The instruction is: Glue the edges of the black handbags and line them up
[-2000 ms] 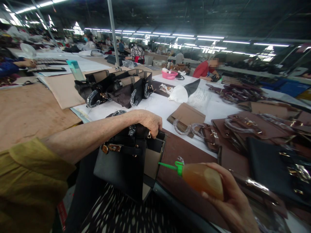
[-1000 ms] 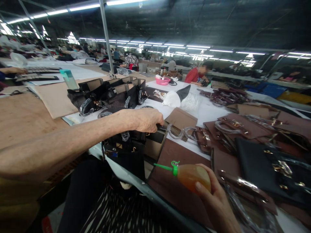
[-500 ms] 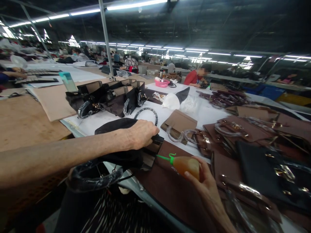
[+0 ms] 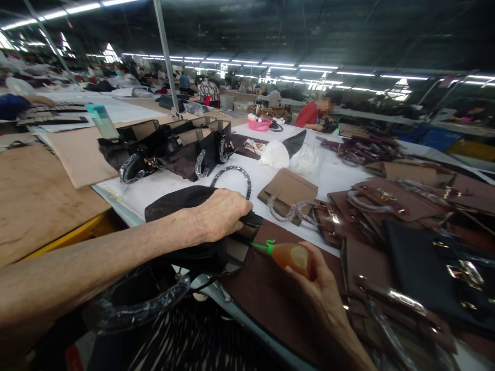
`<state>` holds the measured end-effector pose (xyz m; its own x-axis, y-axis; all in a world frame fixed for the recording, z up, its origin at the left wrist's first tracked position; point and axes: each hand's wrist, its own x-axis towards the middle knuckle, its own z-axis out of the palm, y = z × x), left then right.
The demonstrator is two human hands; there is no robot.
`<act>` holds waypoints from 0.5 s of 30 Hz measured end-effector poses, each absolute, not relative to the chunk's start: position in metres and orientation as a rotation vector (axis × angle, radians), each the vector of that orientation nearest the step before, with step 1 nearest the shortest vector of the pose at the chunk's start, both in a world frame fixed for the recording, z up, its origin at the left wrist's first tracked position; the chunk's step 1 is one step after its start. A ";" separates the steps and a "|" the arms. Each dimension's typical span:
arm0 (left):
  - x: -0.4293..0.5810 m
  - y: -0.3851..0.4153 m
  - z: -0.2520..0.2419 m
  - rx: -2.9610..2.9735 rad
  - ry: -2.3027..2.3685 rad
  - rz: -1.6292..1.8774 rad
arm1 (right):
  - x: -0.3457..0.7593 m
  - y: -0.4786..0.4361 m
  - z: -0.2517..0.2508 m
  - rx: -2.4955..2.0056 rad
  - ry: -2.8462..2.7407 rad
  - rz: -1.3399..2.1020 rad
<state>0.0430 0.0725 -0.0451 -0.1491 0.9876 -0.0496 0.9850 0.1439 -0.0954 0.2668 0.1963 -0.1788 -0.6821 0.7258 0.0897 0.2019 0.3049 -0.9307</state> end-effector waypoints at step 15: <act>0.059 0.045 -0.049 -2.095 -2.336 0.079 | 0.266 0.194 -0.177 -0.884 -1.884 1.617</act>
<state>0.0587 0.0445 -0.0486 -0.1089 0.9935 -0.0316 0.9934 0.1076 -0.0396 0.2663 0.1936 -0.1774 -0.6636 0.7471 -0.0391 0.1521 0.0835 -0.9848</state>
